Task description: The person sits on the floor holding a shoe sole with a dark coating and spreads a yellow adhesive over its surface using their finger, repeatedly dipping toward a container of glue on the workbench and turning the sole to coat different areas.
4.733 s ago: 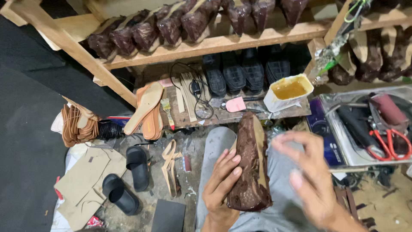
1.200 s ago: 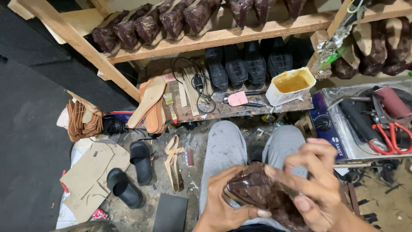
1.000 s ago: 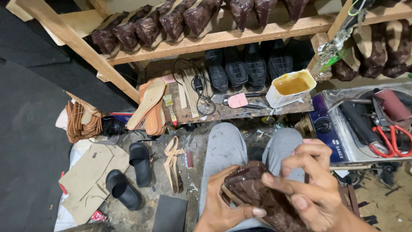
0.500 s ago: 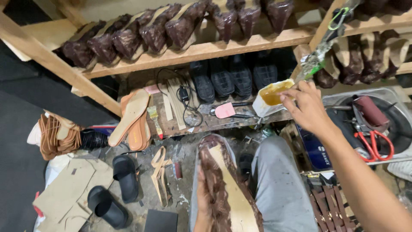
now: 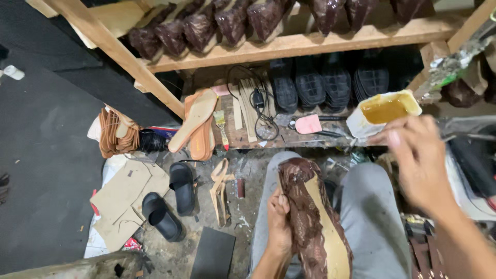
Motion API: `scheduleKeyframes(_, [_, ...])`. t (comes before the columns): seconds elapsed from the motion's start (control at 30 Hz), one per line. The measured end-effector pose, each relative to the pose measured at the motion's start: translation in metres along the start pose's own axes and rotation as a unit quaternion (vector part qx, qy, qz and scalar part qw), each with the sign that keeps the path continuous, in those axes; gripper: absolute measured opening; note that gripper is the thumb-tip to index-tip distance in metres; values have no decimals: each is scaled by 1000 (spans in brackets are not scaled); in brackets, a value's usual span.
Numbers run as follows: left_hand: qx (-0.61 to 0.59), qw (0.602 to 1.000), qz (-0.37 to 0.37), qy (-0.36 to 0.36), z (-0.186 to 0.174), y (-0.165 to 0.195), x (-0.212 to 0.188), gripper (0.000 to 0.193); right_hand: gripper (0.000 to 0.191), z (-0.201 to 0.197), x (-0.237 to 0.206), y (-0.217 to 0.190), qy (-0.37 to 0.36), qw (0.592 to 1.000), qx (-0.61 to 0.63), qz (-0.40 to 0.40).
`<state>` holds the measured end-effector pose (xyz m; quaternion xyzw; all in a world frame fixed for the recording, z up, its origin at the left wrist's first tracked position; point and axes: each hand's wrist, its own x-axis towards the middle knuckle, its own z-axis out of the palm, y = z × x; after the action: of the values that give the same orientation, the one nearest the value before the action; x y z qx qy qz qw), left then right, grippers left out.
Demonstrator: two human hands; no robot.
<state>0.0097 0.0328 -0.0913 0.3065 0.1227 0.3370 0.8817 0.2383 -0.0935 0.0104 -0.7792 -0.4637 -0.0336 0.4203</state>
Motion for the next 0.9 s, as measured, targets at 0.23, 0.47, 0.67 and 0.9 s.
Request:
scheduleKeyframes(0.23, [7, 999, 35, -2, 23, 11, -15, 89, 74, 21, -52, -133, 4, 992, 62, -110])
scheduleKeyframes(0.47, [51, 998, 28, 38, 8, 4, -30, 88, 63, 6, -60, -149, 37, 994, -13, -104])
scheduleKeyframes(0.67, [56, 998, 14, 15, 30, 23, -35, 85, 59, 3, -67, -144, 49, 990, -37, -128])
scheduleKeyframes(0.9, [47, 999, -9, -1, 52, 43, -41, 77, 57, -3, -67, -146, 42, 991, -31, -126])
